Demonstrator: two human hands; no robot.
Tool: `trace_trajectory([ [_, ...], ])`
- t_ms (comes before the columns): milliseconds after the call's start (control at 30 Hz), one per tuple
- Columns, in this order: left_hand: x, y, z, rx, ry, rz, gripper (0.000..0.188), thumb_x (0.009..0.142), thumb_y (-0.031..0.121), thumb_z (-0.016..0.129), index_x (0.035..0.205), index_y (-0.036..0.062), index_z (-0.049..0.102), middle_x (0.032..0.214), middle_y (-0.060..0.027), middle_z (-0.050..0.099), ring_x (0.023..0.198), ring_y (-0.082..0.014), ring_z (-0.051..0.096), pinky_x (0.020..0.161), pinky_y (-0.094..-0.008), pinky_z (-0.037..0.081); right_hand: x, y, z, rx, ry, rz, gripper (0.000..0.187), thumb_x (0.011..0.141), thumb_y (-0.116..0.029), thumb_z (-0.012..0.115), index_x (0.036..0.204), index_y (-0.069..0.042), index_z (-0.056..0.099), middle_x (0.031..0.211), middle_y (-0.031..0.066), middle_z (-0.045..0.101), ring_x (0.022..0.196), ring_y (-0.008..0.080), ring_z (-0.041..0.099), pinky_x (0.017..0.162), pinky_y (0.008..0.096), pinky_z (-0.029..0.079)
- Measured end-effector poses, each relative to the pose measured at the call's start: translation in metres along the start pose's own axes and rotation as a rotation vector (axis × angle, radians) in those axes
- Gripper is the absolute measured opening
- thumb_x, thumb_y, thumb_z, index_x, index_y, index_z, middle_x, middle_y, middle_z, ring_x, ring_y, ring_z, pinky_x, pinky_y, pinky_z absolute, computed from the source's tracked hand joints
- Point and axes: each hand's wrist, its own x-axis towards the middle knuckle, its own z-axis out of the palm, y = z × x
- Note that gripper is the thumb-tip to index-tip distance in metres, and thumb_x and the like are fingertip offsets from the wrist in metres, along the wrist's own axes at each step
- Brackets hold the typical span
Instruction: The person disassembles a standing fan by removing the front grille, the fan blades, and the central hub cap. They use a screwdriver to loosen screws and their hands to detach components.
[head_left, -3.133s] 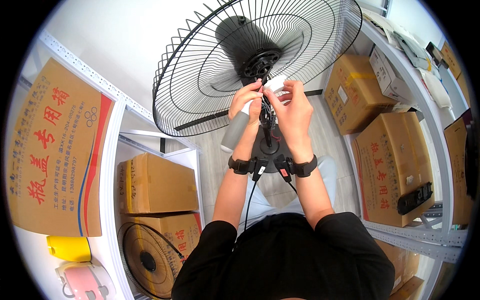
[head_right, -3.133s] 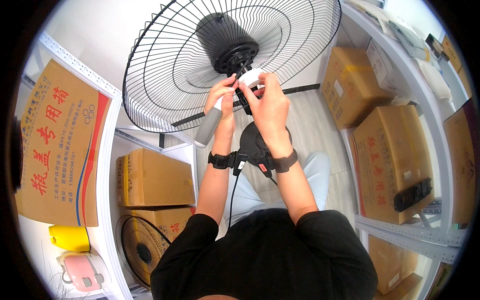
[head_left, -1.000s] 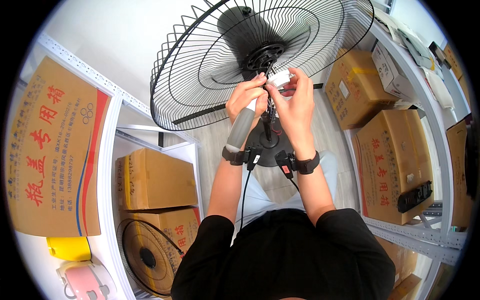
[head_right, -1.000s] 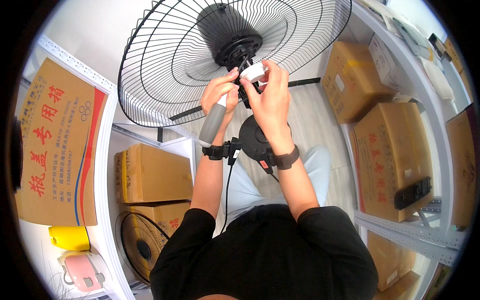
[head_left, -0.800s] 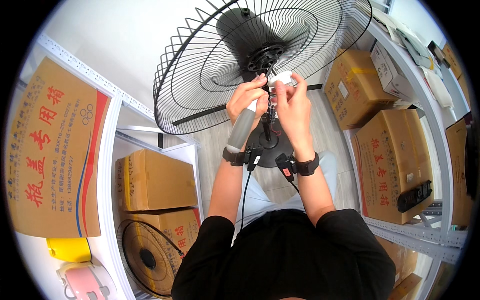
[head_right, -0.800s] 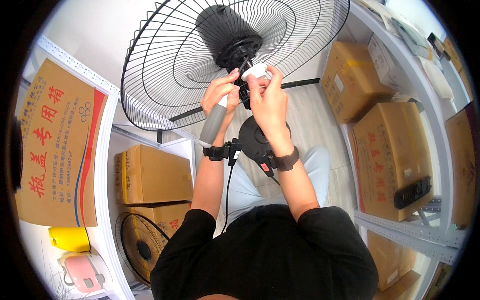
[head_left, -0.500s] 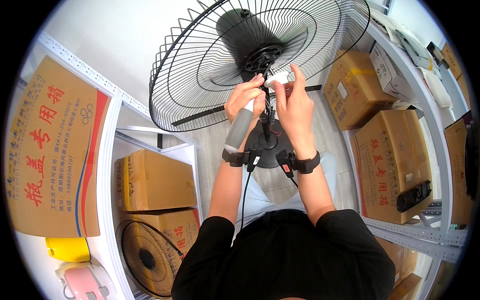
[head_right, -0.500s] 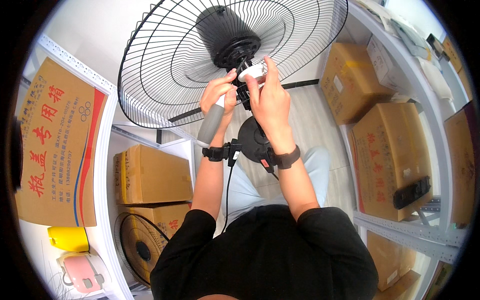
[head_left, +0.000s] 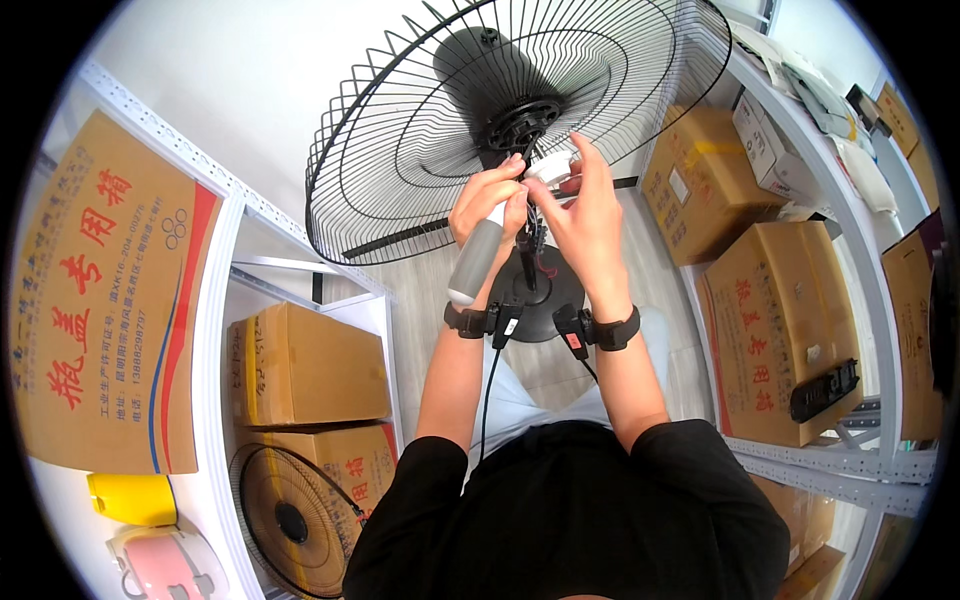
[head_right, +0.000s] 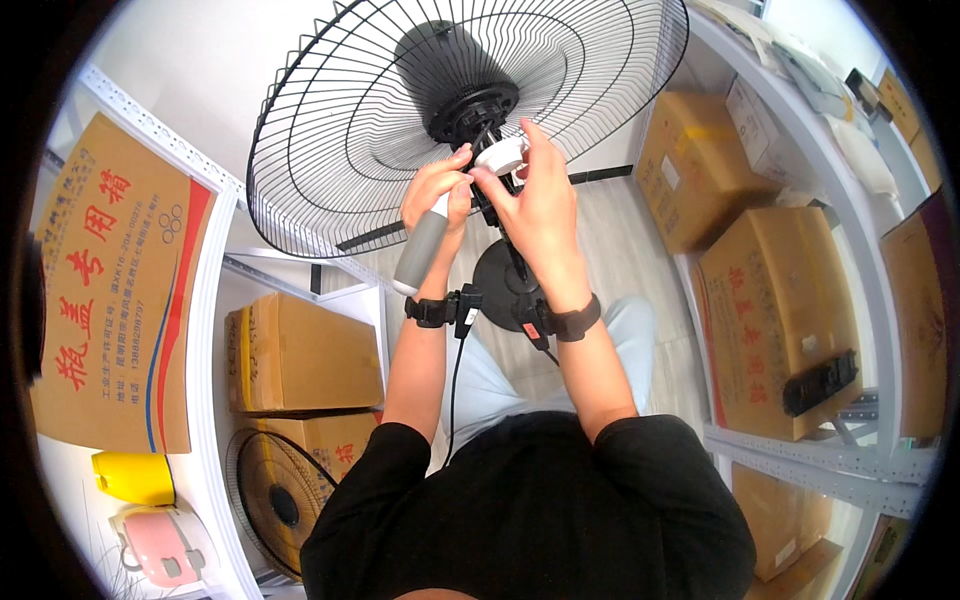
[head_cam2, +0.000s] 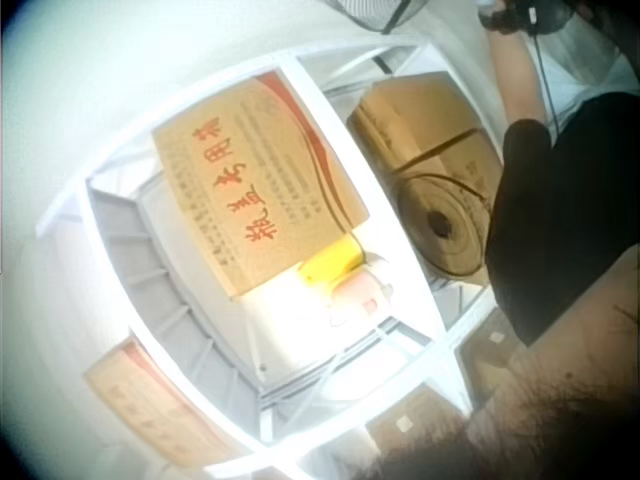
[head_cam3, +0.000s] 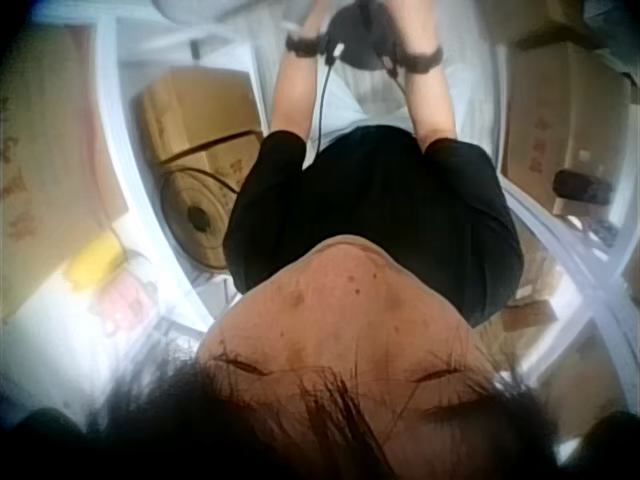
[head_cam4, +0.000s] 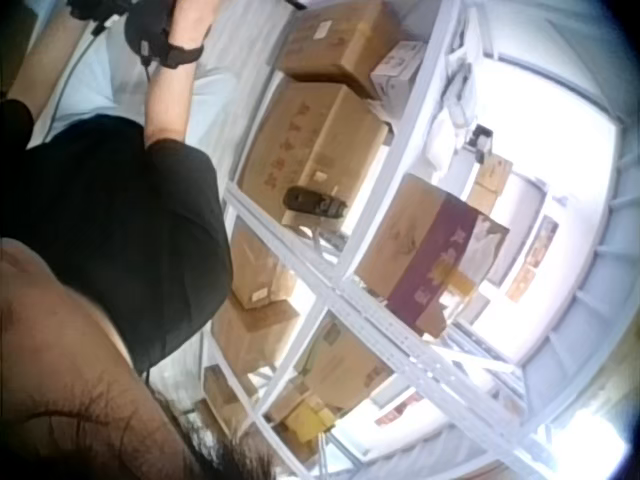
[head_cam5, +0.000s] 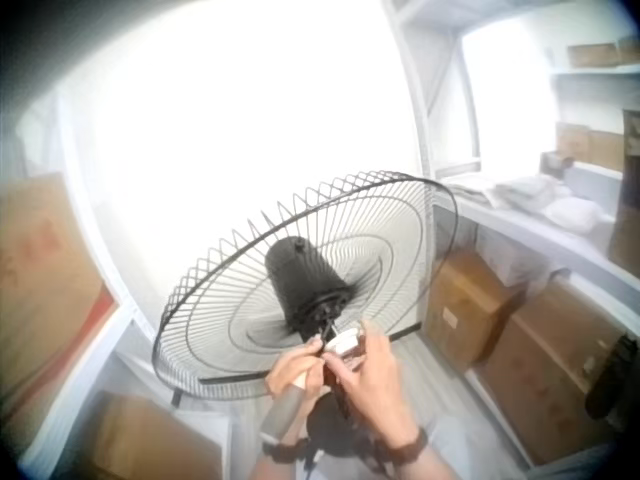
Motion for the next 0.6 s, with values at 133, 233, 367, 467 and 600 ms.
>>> trace_trajectory([
  [133, 0.0025, 0.0040, 0.0034, -0.004, -0.003, -0.005, 0.017, 0.091, 0.014, 0.068, 0.089, -0.0022, 0.068, 0.105, -0.0206, 0.071, 0.099, -0.0304, 0.071, 0.087, -0.0368, 0.056, -0.0021, 0.0053, 0.0070, 0.057, -0.011, 0.055, 0.067, 0.086, -0.027, 0.078, 0.139, -0.001, 0.048, 0.108, 0.0156, 0.064, 0.068, 0.0225, 0.064, 0.064, 0.0366, 0.054],
  [233, 0.0007, 0.0009, 0.0032, -0.006, -0.006, 0.004, 0.016, 0.091, 0.014, 0.068, 0.089, -0.0020, 0.068, 0.105, -0.0205, 0.071, 0.100, -0.0302, 0.071, 0.087, -0.0372, 0.056, 0.0019, 0.0035, 0.0051, 0.371, -0.136, 0.412, 0.070, 0.085, -0.027, 0.079, 0.140, -0.001, 0.046, 0.107, 0.0145, 0.064, 0.068, 0.0198, 0.064, 0.064, 0.0347, 0.053],
  [367, -0.0001, 0.0001, 0.0025, -0.008, -0.005, 0.011, 0.009, 0.086, 0.007, 0.070, 0.090, -0.0013, 0.070, 0.104, -0.0179, 0.072, 0.101, -0.0293, 0.072, 0.090, -0.0374, 0.058, -0.0025, 0.0057, 0.0058, 0.030, 0.030, 0.000, 0.066, 0.091, -0.031, 0.073, 0.141, -0.001, 0.044, 0.091, 0.0104, 0.066, 0.071, 0.0203, 0.067, 0.064, 0.0355, 0.053],
  [467, 0.0001, 0.0004, 0.0024, -0.008, 0.005, 0.002, 0.008, 0.084, 0.005, 0.071, 0.090, -0.0008, 0.071, 0.104, -0.0165, 0.072, 0.102, -0.0290, 0.072, 0.091, -0.0374, 0.058, -0.0026, 0.0052, 0.0041, -0.039, 0.021, 0.012, 0.067, 0.089, -0.032, 0.074, 0.141, -0.001, 0.045, 0.091, 0.0093, 0.064, 0.075, 0.0207, 0.065, 0.067, 0.0351, 0.053],
  [600, 0.0011, 0.0020, 0.0023, -0.010, -0.003, -0.009, 0.014, 0.090, 0.012, 0.068, 0.089, -0.0017, 0.068, 0.106, -0.0207, 0.071, 0.101, -0.0298, 0.071, 0.087, -0.0373, 0.056, 0.0005, 0.0115, 0.0056, 0.275, -0.146, 0.402, 0.063, 0.090, -0.030, 0.074, 0.140, -0.002, 0.047, 0.098, 0.0116, 0.064, 0.075, 0.0232, 0.065, 0.068, 0.0359, 0.053],
])
